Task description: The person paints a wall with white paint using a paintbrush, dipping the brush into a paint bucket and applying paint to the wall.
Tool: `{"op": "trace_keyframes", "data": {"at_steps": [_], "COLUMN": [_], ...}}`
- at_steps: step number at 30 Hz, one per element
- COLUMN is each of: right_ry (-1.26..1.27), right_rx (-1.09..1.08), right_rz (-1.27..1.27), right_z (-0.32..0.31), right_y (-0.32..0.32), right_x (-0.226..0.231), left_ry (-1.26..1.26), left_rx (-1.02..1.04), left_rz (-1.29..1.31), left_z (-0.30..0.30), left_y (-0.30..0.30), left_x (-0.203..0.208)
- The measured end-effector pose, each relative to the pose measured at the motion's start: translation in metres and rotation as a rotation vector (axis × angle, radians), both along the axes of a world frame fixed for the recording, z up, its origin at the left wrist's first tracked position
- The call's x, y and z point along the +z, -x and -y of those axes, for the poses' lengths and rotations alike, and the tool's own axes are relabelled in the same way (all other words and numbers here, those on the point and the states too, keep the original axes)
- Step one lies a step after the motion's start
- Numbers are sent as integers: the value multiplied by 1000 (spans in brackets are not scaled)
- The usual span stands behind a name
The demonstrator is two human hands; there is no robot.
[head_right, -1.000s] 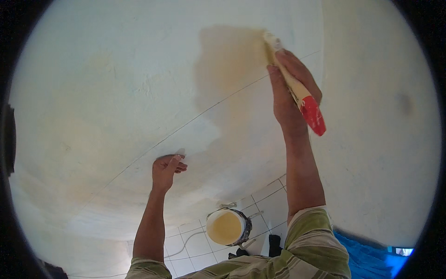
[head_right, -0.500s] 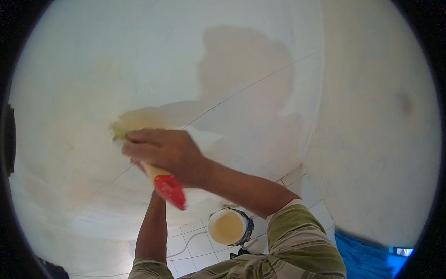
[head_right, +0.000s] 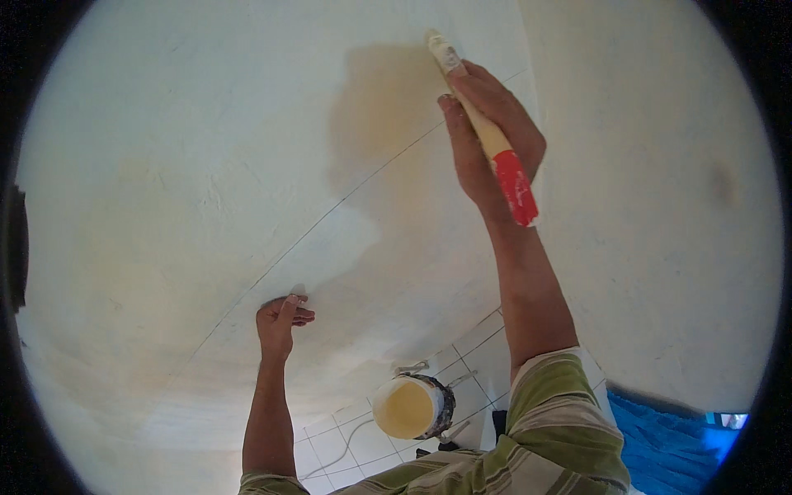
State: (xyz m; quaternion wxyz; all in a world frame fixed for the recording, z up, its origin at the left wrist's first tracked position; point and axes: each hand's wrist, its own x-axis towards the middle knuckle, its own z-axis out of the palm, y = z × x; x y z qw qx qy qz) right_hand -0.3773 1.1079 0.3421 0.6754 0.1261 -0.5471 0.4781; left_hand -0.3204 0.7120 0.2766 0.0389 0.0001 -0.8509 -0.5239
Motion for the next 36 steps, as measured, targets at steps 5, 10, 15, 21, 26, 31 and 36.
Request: {"op": "trace_keyframes", "data": {"at_steps": [5,10,15,21,26,31,36], "right_ry": [-242,-387,-303,72,-153,-358,-317], "right_rx": [81,640,199,54,-35,521,503], "right_rz": [41,62,107,88,64,-3,-13], "right_z": [72,132,56,-17,60,180,152], "right_y": [-9,-50,-2,13,2,-46,-34], "right_x": [-3,11,-4,-4,0,10,17], "left_ry": [-2,4,16,-4,13,66,32], "left_rx": [-18,-30,2,-7,-16,-38,-1], "left_rz": [-20,-16,-18,-2,-5,-146,12], "left_z": [-5,1,-5,-4,3,-2,5], "left_y": [-3,-4,-6,-2,-2,-7,-4], "left_x": [3,1,8,3,1,3,4]}}
